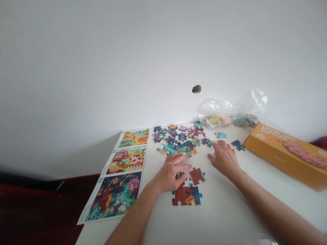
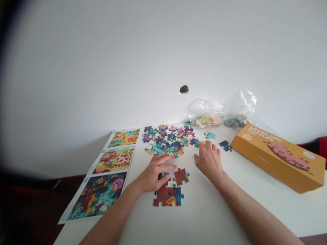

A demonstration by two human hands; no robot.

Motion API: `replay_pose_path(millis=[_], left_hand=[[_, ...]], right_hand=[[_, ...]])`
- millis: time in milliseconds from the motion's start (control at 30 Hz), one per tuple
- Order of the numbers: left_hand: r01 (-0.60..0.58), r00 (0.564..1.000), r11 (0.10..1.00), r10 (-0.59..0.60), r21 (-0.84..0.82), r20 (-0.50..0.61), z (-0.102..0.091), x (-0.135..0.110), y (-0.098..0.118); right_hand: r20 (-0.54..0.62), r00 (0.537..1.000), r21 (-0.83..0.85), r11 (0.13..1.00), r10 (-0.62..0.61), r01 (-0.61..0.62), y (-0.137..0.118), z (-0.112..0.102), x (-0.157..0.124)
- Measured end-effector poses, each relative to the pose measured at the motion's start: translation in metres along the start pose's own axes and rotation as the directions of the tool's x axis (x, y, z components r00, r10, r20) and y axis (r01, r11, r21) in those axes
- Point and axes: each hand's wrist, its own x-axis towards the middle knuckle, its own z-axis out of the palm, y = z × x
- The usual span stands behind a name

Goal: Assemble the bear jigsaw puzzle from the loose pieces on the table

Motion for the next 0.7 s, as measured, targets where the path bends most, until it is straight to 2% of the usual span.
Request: replay_pose_path(millis=[133,300,433,600,700], left_hand=[[0.04,0.996,0.998,-0.043,0.041,0.073,0.001,0.001,-0.002],[0.065,0.995,0.995,-0.07,0.072,0.07,0.003,0.004,0.001],[0.053,0.998,0.997,-0.055,0.058,0.034,0.003,0.003,0.0],[0.06,0.998,0.998,-0.059,0.028,-0.016,0.004,0.002,-0.003],[0.08,0.996,0.997,-0.08,0.023,-0.028,0.006,0.002,-0.004]], right_hand=[[0.046,0.996,-0.067,0.995,0.072,-0.069,0.008,-0.003,0.002],[0.061,0.994,-0.16,0.984,0.09,-0.079,0.014,-0.007,0.004],[0.072,0.996,-0.154,0.987,0.048,-0.036,0.013,-0.008,0.004],[0.147,0.988,-0.093,0.994,-0.039,0.053,0.008,-0.01,0.003],[0.127,0.99,-0.052,0.997,-0.058,0.065,0.002,-0.011,-0.001]])
